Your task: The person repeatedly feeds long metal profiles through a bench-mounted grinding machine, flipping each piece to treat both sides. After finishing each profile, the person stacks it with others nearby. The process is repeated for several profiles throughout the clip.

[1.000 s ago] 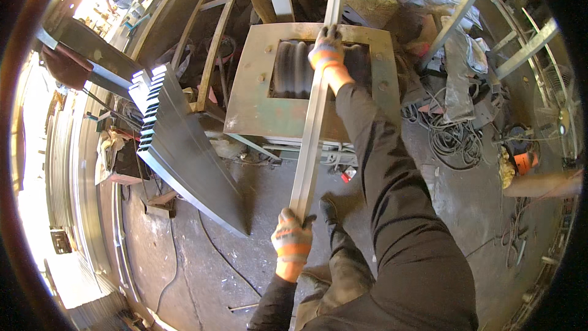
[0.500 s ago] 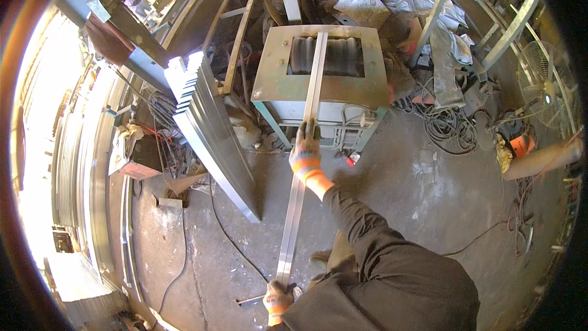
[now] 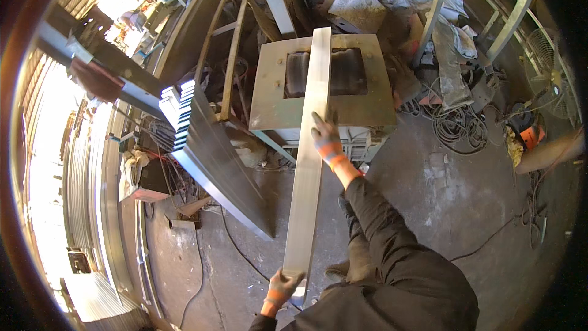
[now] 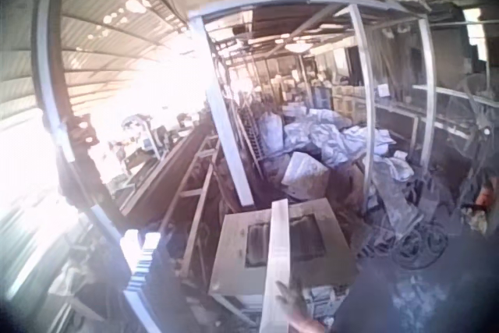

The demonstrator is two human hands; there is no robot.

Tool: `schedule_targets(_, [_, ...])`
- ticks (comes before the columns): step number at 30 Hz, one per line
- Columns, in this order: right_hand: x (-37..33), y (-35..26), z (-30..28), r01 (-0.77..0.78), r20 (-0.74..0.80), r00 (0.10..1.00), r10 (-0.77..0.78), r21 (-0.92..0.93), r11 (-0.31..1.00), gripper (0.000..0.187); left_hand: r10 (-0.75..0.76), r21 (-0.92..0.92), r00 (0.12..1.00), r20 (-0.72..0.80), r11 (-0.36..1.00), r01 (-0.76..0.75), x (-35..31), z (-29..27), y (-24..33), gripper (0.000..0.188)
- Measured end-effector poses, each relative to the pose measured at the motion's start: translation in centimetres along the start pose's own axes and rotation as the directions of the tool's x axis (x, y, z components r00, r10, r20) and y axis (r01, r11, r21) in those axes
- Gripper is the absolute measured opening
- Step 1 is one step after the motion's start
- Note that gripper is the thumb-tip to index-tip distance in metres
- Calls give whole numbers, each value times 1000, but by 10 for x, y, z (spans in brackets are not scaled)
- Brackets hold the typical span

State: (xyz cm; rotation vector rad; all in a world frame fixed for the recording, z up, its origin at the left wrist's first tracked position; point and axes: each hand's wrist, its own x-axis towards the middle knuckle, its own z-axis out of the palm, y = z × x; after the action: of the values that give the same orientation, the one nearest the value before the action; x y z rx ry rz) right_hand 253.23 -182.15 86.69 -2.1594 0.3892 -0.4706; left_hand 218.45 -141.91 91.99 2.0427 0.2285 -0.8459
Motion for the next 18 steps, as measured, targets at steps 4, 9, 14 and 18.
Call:
schedule_targets(4, [159, 15, 38, 197, 158, 980, -120, -720, 665, 69, 329, 367, 944, -17, 881, -300, 131, 43, 123, 66])
schedule_targets(9, [342, 62, 39, -39, -119, 988, -97, -806, 591, 71, 248, 215, 961, -119, 952, -219, 276, 93, 256, 69])
schedule_targets(14, [375, 83, 49, -45, -96, 994, -57, -811, 583, 68, 322, 233, 943, -87, 927, -295, 328, 103, 254, 72])
schedule_targets(18, [287, 58, 59, -20, -82, 994, -68, -773, 634, 71, 425, 414, 902, -73, 836, -360, 271, 100, 169, 73])
